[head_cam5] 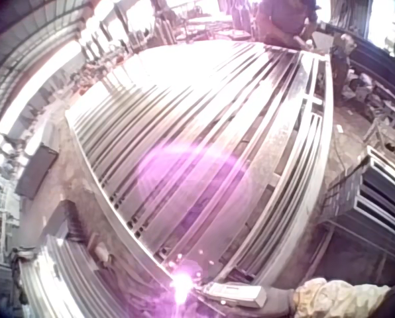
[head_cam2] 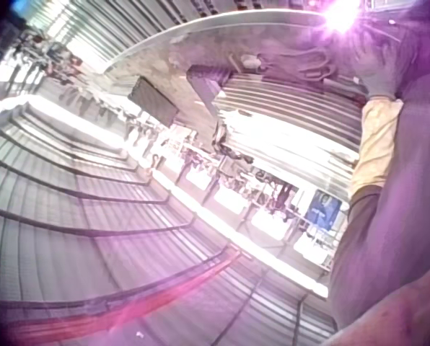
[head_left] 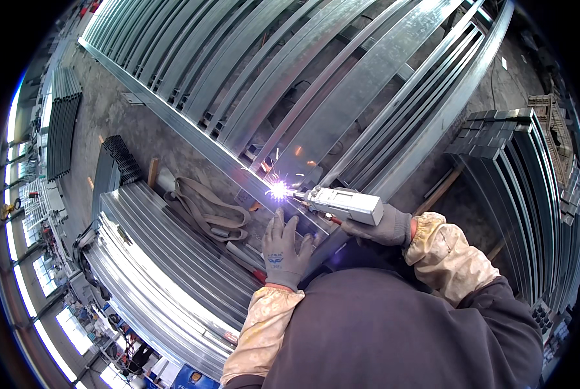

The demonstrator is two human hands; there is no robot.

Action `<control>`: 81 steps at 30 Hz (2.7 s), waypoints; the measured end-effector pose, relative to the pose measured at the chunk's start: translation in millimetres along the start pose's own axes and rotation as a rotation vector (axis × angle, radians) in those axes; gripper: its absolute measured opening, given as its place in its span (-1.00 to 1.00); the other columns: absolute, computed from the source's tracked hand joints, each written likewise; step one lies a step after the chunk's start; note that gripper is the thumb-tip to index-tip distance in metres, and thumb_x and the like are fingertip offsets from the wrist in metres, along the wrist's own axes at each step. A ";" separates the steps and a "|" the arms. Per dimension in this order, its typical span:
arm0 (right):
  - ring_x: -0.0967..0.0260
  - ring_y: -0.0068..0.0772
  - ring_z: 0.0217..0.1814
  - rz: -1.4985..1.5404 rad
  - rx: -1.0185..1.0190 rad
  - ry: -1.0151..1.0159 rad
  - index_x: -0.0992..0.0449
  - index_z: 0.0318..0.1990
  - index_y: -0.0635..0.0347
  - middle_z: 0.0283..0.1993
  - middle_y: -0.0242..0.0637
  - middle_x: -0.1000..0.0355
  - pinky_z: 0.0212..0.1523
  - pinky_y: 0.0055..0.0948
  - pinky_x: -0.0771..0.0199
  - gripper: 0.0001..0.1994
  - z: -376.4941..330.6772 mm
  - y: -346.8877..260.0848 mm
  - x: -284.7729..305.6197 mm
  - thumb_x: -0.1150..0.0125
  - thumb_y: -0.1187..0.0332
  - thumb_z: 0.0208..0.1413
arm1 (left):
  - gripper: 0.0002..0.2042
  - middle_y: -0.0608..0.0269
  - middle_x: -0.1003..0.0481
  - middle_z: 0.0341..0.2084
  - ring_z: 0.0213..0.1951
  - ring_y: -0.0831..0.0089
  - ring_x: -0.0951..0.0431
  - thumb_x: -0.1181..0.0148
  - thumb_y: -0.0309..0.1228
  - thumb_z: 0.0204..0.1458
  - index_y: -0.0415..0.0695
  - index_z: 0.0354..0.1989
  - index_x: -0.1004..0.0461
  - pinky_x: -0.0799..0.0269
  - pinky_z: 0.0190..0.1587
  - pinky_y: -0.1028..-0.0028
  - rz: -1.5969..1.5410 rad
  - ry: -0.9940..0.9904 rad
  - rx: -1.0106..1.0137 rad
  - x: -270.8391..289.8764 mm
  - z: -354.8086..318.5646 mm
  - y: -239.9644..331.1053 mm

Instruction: The person aligns a metal bar onto a curved metal frame and uses a handheld welding tool to secure it in place. They repeatedly position the bar and weld along the seams, creating visible sparks and molten metal at the contact points.

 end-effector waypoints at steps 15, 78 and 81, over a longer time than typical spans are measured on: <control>-0.40 -0.67 -0.38 0.024 0.025 0.001 -0.20 0.48 0.16 -0.13 -0.39 -0.51 -0.37 -0.54 -0.51 -0.39 -5.9 2.5 -2.3 -0.22 0.30 0.33 | -0.44 -0.13 -0.24 0.41 0.37 -0.16 -0.27 -0.32 -0.17 0.06 -0.10 0.25 -0.45 -0.19 0.37 -0.03 0.015 0.025 -0.034 2.1 0.2 1.5; -0.41 -0.65 -0.35 0.035 -0.123 0.164 -0.54 0.01 0.21 -0.31 -0.42 -0.48 -0.38 -0.51 -0.47 -0.75 14.4 -19.4 -5.7 -0.25 0.27 0.30 | -0.56 0.22 -0.56 -0.04 -0.06 0.54 -0.54 -0.32 -0.30 0.24 -0.23 0.22 -0.44 -0.51 -0.01 0.43 -1.561 -1.076 0.099 -83.4 -8.0 117.4; -0.36 -0.68 -0.25 -0.016 -0.004 0.121 -0.53 0.09 0.19 -0.26 -0.44 -0.49 -0.29 -0.55 -0.45 -0.72 21.8 -30.0 -10.5 -0.26 0.35 0.27 | -0.57 0.24 -0.55 -0.05 -0.06 0.53 -0.53 -0.36 -0.31 0.22 -0.20 0.19 -0.45 -0.53 -0.06 0.44 -1.543 -1.202 0.137 -100.8 -15.9 118.1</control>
Point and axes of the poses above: each hand's wrist, its own z-axis towards the middle knuckle, its own x-axis out of the back of the hand, y = z × x, the point moved 8 cm from there along z, towards the middle knuckle
